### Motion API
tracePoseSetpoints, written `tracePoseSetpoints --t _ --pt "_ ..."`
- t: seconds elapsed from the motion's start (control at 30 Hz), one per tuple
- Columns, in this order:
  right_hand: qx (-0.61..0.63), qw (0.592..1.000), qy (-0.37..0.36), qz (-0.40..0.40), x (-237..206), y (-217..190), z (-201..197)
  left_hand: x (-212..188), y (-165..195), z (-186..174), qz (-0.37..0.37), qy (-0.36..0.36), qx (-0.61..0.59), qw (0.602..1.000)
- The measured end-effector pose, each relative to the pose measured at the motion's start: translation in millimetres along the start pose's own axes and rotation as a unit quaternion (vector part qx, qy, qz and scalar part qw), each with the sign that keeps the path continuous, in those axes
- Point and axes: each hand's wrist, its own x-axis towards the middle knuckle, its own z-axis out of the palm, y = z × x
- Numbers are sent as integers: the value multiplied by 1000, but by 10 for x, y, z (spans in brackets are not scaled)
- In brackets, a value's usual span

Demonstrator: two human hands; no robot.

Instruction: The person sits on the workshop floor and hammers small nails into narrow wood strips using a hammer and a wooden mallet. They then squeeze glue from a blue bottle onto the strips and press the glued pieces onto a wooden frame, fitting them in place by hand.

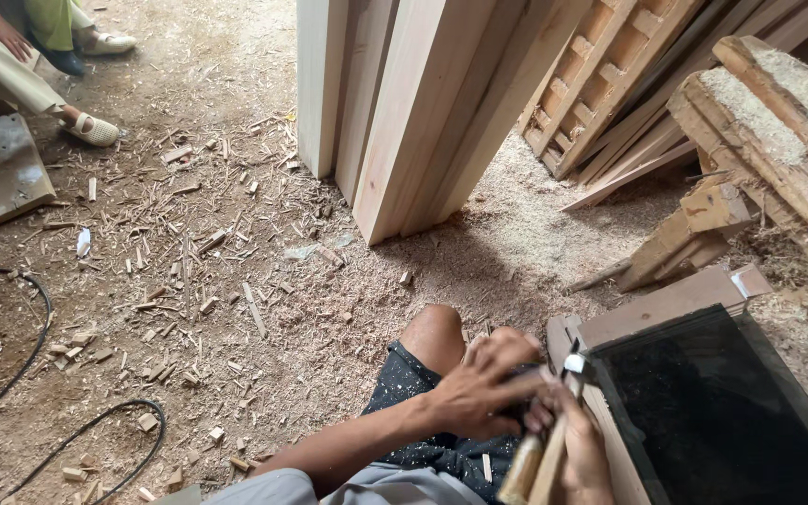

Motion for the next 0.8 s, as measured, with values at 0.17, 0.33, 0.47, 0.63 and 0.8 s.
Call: tracePoseSetpoints --t 0.17,0.33,0.47,0.63,0.8 --pt "-88 992 79 -36 128 204 -461 -53 -417 322 -176 99 -16 979" --pt "-212 967 135 -46 120 299 -568 24 -746 491 -257 164 -106 947" --pt "-287 949 104 -78 226 312 -504 69 -1269 400 -237 266 -196 913" --pt "-369 925 17 -88 422 259 -384 27 -1782 256 -290 175 -265 903" --pt "-322 947 -5 14 827 271 -175 5 -1914 202 -286 211 -342 870"
